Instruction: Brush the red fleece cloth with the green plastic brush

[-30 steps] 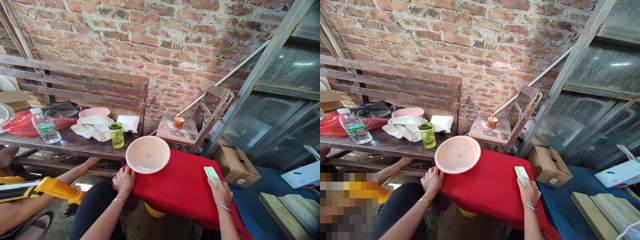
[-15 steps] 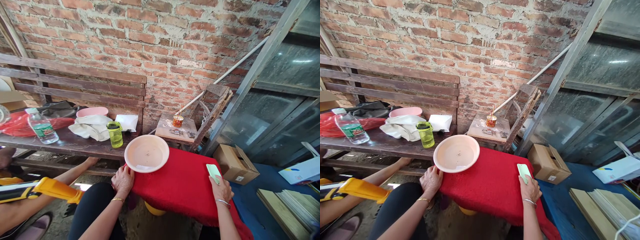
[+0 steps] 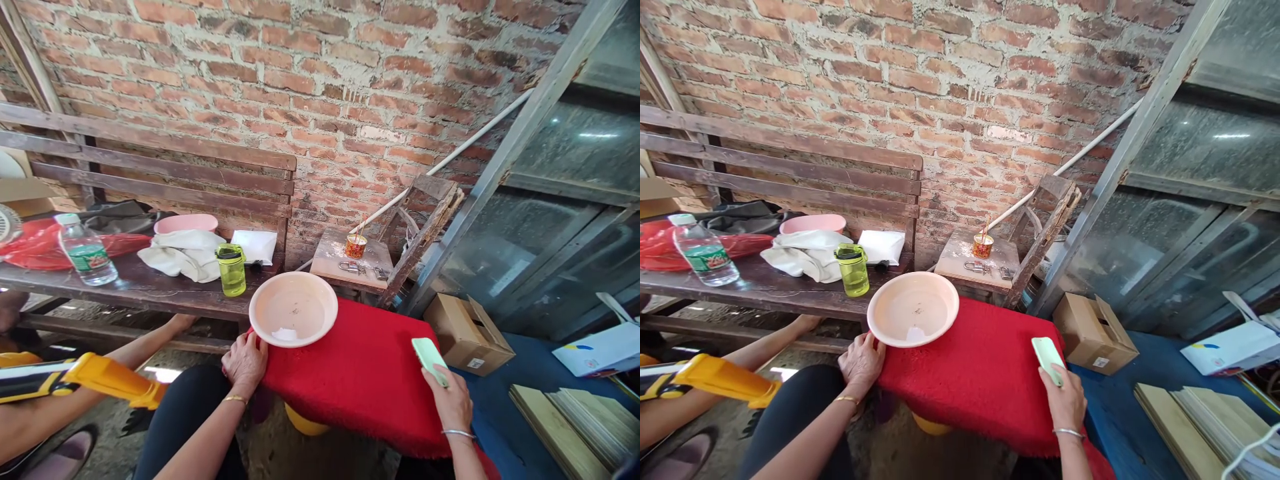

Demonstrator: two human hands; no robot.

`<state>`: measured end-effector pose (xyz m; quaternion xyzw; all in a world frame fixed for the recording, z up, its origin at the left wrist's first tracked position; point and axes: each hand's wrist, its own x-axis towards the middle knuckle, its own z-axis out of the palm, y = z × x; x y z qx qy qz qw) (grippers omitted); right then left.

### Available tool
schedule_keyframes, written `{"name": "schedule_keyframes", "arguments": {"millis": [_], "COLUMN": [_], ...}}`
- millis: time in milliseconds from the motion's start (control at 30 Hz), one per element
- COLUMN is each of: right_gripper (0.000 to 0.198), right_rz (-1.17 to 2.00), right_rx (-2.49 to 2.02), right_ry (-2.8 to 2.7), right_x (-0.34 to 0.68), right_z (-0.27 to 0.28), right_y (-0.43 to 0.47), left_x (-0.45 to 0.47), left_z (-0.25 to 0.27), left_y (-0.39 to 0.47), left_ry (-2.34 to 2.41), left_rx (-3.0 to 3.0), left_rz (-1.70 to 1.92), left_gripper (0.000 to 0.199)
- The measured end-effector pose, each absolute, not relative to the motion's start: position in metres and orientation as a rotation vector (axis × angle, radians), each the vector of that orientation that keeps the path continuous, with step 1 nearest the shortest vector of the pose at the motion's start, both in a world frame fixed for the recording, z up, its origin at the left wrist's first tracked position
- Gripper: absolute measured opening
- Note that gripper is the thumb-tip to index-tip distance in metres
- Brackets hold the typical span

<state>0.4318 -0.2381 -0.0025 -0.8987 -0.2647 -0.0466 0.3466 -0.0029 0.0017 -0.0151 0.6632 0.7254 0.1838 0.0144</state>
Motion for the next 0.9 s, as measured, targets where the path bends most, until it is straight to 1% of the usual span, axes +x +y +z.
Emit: {"name": "schedule_keyframes", "arguments": {"millis": [67,100,133,200,267,300,400,500,567,700,767,900], "right_gripper": [0.056,0.054,0.055,0.062,0.072,0.074,0.069,0.065,0.067,0.075,0.075,0.065], "right_rz": [-0.162,-0.172,-0.163,-0.127,-0.106,-0.108,-0.127,-0.149,-0.152,-0.159,-0.186,-0.173], "right_rx": [-2.414,-2.478,-2.547,-2.643,-2.631,-2.595,-2.473,-2.463,-2.537,-2.581,-2.515,-2.436], "right_ry": [-0.876,-0.885,-0.812,-0.522,-0.277,-0.247,-0.456,-0.688,-0.605,-0.207,-0.260,-0.502], "right_x": [0.428,0.429,0.432,0.440,0.446,0.446,0.433,0.416,0.413,0.420,0.422,0.423], "right_z": [-0.003,-0.003,-0.004,-0.005,-0.006,-0.008,-0.012,-0.014,-0.014,-0.011,-0.012,-0.016], "right_y": [-0.247,-0.253,-0.260,-0.275,-0.288,-0.292,-0.291,-0.284,-0.285,-0.297,-0.300,-0.299], "left_x": [-0.003,-0.003,-0.003,-0.003,-0.003,-0.003,-0.004,-0.004,-0.005,-0.005,-0.004,-0.004], "left_z": [-0.016,-0.017,-0.017,-0.019,-0.019,-0.020,-0.020,-0.020,-0.021,-0.019,-0.017,-0.013], "left_y": [0.002,0.002,0.002,0.002,0.002,0.002,0.002,0.003,0.003,0.003,0.002,0.000], "left_ry": [2.268,2.272,2.273,2.271,2.269,2.268,2.263,2.259,2.255,2.253,2.258,2.266], "left_rx": [2.058,2.058,2.060,2.068,2.079,2.081,2.077,2.072,2.070,2.064,2.066,2.062], "left_rz": [0.572,0.574,0.578,0.589,0.595,0.598,0.610,0.611,0.604,0.582,0.569,0.559], "left_gripper": [0.026,0.027,0.027,0.027,0.027,0.027,0.027,0.027,0.027,0.026,0.026,0.026]}}
